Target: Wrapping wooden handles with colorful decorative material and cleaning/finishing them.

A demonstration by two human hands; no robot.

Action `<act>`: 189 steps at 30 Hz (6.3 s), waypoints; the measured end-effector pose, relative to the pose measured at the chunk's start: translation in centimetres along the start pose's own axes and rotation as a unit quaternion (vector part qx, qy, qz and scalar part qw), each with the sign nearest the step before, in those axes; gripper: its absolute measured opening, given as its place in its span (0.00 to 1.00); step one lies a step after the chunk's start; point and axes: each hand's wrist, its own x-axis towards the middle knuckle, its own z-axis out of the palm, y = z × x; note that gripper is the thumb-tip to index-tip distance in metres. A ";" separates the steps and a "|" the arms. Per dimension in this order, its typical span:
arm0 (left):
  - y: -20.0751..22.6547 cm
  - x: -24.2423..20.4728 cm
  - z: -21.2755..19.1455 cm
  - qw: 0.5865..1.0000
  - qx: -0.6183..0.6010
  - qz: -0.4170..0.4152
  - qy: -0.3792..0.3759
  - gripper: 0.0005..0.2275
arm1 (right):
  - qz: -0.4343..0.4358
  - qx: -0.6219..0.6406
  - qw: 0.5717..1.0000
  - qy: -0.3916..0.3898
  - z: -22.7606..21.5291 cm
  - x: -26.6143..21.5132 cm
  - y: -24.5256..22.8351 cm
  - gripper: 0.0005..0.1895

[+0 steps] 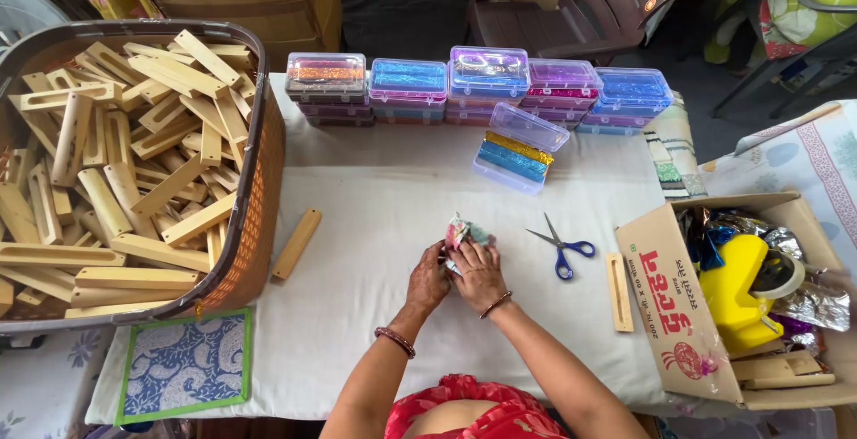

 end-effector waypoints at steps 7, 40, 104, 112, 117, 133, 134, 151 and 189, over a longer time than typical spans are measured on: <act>-2.8 -1.9 -0.2 0.980 0.171 0.097 0.009 0.20 | 0.096 -0.047 0.994 0.010 4.2 -1.0 8.5 0.26; -0.4 0.9 2.6 0.907 -0.352 -0.215 -0.083 0.20 | 0.161 0.135 0.949 0.234 2.9 -1.8 4.4 0.23; 3.9 -0.1 0.9 0.896 -0.384 -0.219 -0.049 0.25 | 0.056 0.158 0.970 0.177 0.9 -2.2 -2.9 0.23; 6.0 -1.1 -1.3 0.992 -0.074 -0.076 -0.069 0.21 | 0.245 0.109 0.944 0.194 0.8 0.5 4.2 0.18; 2.0 0.4 -1.3 0.991 -0.017 -0.128 0.026 0.18 | 0.261 0.029 0.961 0.080 2.1 -2.6 7.2 0.17; -0.4 1.3 5.3 0.978 -0.165 -0.126 -0.027 0.21 | 0.057 0.114 0.979 0.159 1.8 -5.4 1.8 0.26; -0.7 1.3 5.3 0.930 -0.330 -0.150 -0.059 0.18 | 0.020 0.110 0.983 0.144 -0.5 -4.8 -0.2 0.29; 5.1 1.4 -0.9 0.753 -0.581 -0.309 0.009 0.22 | -0.020 0.154 0.976 0.151 -2.4 -1.4 -3.2 0.25; -1.5 -3.8 -0.2 0.959 0.221 0.177 0.026 0.29 | 0.029 0.057 0.996 -0.064 -0.6 -0.5 0.5 0.25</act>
